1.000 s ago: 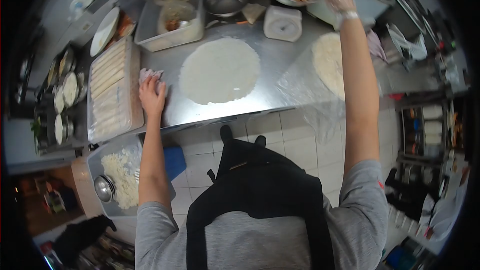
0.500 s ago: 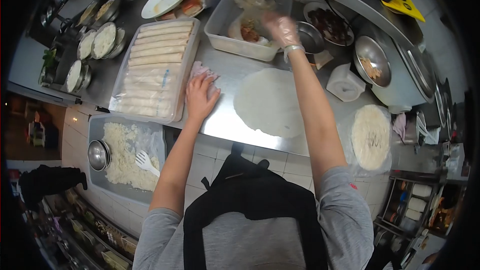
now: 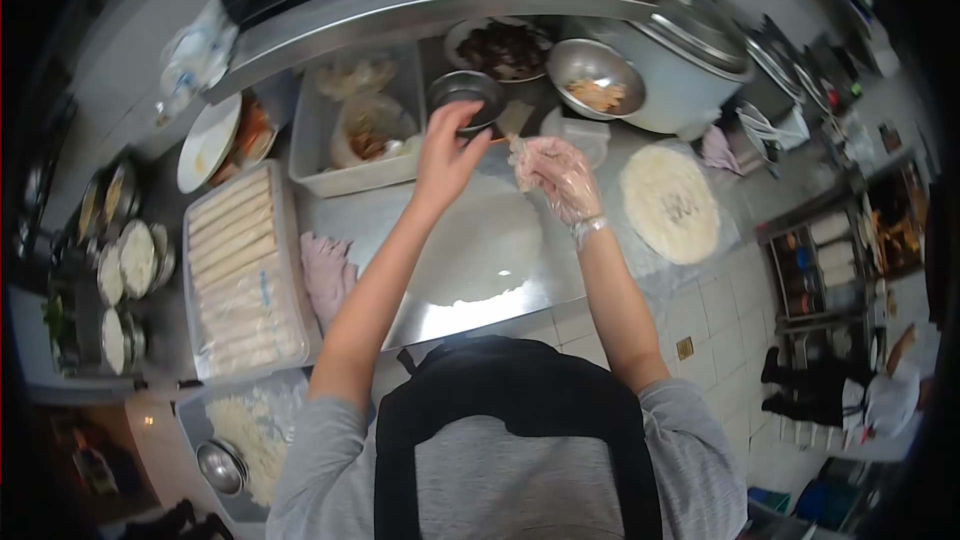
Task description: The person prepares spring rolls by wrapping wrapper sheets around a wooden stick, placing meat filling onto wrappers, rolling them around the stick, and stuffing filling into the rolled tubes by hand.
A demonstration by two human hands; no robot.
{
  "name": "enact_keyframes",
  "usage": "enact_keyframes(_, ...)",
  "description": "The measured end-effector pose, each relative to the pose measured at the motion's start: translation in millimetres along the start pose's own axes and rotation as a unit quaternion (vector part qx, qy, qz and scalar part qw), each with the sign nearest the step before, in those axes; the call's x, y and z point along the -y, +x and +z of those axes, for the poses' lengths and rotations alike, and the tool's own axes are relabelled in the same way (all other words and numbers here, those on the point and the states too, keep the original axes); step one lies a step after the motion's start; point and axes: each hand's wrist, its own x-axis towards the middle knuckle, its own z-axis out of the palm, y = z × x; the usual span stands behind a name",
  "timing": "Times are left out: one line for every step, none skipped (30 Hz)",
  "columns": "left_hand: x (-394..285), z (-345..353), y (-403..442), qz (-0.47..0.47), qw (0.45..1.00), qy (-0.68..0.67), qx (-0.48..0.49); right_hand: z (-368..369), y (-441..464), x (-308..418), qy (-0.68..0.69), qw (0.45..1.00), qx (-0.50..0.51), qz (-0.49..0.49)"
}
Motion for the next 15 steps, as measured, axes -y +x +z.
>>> enact_keyframes(12.3,25.9,29.2,0.006,0.999,0.009,0.038,-7.0,-13.4,9.6,-0.007,1.0,-0.01,-0.01)
enact_keyframes(13.9,51.7,54.2,-0.109,0.988,-0.081,0.08,-13.5,-26.3,20.8,-0.037,0.998,-0.04,-0.03)
enact_keyframes(-4.9,68.9,74.3,-0.243,0.949,-0.177,0.093,-19.0,-36.7,33.4,-0.066,0.994,-0.067,-0.049)
enact_keyframes(-2.6,89.3,89.4,-0.281,0.938,-0.185,0.079,-22.9,-47.3,49.7,-0.086,0.99,-0.095,-0.056)
enact_keyframes(0.7,105.4,100.0,-0.319,0.926,-0.191,0.065,-31.1,-55.5,61.0,-0.091,0.989,-0.101,-0.061)
enact_keyframes(1.3,112.3,106.9,-0.325,0.919,-0.21,0.072,-39.8,-62.4,71.9,-0.12,0.981,-0.121,-0.094)
enact_keyframes(3.5,116.8,110.7,-0.331,0.912,-0.229,0.08,-47.3,-68.9,81.7,-0.148,0.971,-0.141,-0.126)
enact_keyframes(6.2,122.7,112.0,-0.339,0.901,-0.265,0.054,-54.3,-74.8,90.5,-0.175,0.96,-0.163,-0.144)
enact_keyframes(13.8,123.7,114.3,-0.332,0.9,-0.265,0.094,-55.1,-77.8,98.5,-0.175,0.958,-0.169,-0.148)
enact_keyframes(0.7,123.2,107.1,-0.309,0.915,-0.24,0.097,-55.5,-79.3,106.3,-0.199,0.946,-0.182,-0.181)
enact_keyframes(-11.4,121.0,95.0,-0.285,0.929,-0.213,0.098,-57.9,-77.8,110.7,-0.221,0.932,-0.194,-0.213)
enact_keyframes(-18.8,121.3,82.6,-0.287,0.929,-0.211,0.103,-72.8,-69.6,108.3,-0.314,0.897,-0.198,-0.24)
enact_keyframes(-23.8,122.6,71.5,-0.257,0.937,-0.208,0.11,-73.1,-59.3,107.3,-0.311,0.897,-0.201,-0.239)
enact_keyframes(-29.2,123.5,60.8,-0.225,0.945,-0.206,0.116,-70.4,-46.9,102.6,-0.333,0.878,-0.206,-0.276)
enact_keyframes(-28.5,127.2,50.0,-0.209,0.946,-0.219,0.115,-66.7,-34.2,98.5,-0.355,0.857,-0.208,-0.312)
